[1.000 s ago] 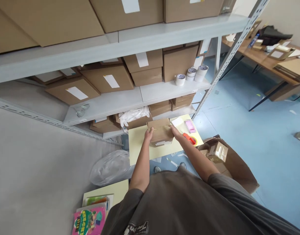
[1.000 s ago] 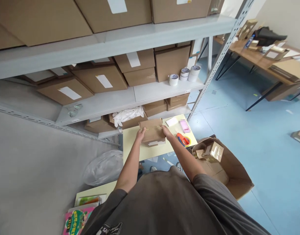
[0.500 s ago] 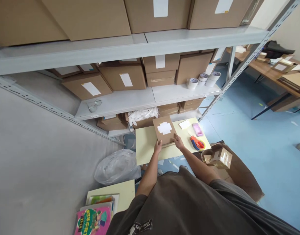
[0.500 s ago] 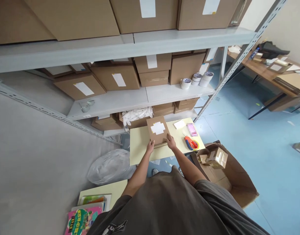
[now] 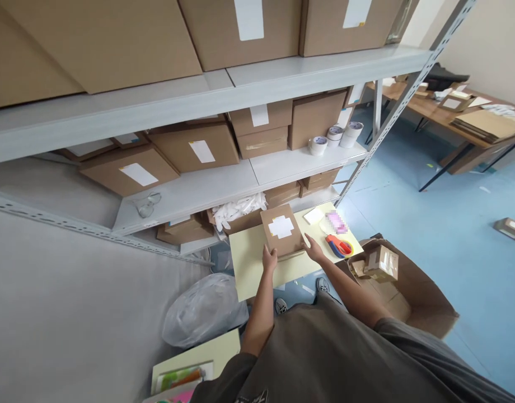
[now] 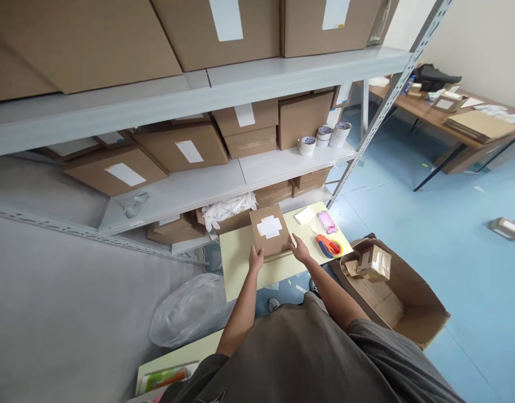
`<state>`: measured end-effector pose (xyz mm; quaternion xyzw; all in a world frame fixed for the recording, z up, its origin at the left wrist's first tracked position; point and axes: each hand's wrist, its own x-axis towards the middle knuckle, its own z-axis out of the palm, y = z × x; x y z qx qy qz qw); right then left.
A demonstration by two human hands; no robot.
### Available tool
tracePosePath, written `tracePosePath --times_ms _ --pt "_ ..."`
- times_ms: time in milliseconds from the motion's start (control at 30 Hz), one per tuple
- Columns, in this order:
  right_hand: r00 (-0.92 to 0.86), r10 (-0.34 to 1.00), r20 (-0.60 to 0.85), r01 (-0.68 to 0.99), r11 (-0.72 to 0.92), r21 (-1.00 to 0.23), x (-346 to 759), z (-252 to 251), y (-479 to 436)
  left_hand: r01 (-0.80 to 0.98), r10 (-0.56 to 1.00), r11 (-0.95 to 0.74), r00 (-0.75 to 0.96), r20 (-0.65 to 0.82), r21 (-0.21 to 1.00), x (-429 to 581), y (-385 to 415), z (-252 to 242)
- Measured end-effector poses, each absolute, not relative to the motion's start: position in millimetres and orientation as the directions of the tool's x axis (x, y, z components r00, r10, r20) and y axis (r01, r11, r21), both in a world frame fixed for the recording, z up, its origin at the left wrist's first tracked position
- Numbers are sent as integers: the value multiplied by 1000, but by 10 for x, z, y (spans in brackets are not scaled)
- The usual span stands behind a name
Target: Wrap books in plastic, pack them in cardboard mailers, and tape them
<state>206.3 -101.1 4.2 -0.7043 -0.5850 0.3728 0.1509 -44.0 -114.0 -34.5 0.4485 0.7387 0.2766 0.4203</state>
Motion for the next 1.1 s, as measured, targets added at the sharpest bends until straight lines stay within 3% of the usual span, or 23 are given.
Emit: tracePosePath --times_ms 100,233,433,667,867,1100 --pt "70 949 -307 715 -262 -648 2328 116 -832 489 915 360 -350 -199 794 -320 -990 -231" --pt "80 956 -282 705 -254 -662 2745 155 -464 508 948 218 -314 -57 833 104 -654 5" --pt "46 939 -340 738 -261 -622 3277 0 178 484 977 207 -63 -203 850 965 41 79" --pt "-122 840 -528 825 -210 -524 3560 -465 777 517 848 486 -81 -525 705 1676 699 -502" --pt "-129 764 -632 915 -154 -373 3581 -967 1121 571 792 576 -211 -573 585 1999 966 -1043" --pt "-237 765 -599 924 -13 -381 3479 -1305 1016 434 789 613 -301 -536 660 2094 1146 -1325"
